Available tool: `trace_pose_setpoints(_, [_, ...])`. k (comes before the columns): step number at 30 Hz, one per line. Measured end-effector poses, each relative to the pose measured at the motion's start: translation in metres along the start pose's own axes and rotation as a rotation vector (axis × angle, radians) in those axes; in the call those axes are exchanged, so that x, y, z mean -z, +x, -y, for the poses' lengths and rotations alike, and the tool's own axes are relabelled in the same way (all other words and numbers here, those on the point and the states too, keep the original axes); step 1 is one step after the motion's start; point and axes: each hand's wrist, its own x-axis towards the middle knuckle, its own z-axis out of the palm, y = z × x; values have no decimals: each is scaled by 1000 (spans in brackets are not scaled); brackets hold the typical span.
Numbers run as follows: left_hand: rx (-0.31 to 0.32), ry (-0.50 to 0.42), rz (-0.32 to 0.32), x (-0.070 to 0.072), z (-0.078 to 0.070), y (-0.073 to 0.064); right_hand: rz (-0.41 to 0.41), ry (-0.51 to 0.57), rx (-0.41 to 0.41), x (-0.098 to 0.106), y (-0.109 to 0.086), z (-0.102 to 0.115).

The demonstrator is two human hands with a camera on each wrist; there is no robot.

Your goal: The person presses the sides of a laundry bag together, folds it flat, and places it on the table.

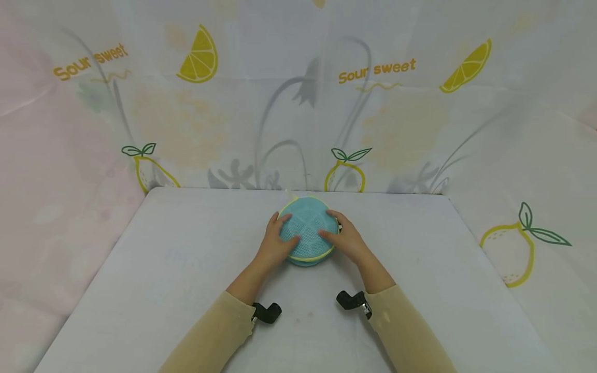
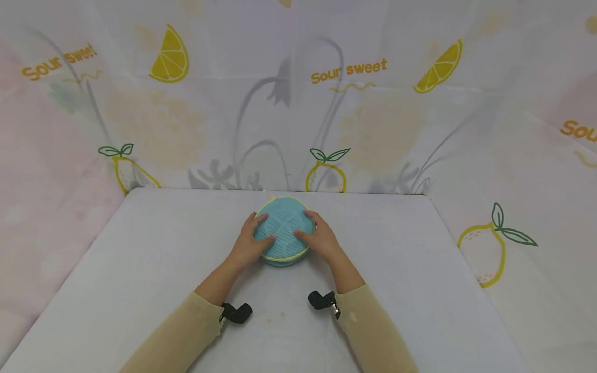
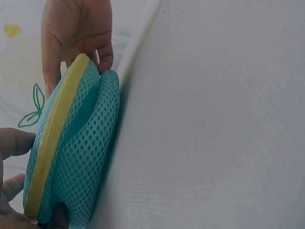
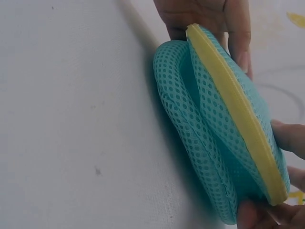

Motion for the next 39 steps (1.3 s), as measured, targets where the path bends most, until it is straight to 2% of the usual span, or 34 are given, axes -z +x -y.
trace_pose_setpoints(6, [-47, 100, 17, 3, 0, 0, -22, -159, 105, 1, 3, -2])
trace_pose_setpoints(11, [-93, 166, 29, 6, 0, 1, -10, -257, 175, 2, 3, -1])
trace_pose_setpoints(21, [-138, 345, 61, 13, -4, 1, 72, -340, 161, 3, 3, 2])
trace_pose_setpoints(28, [-160, 452, 95, 17, -3, 3, 89, -405, 179, 2, 6, -1])
trace_pose_setpoints(39, [-130, 512, 148, 19, -2, 8, 110, -417, 166, 1, 8, 0])
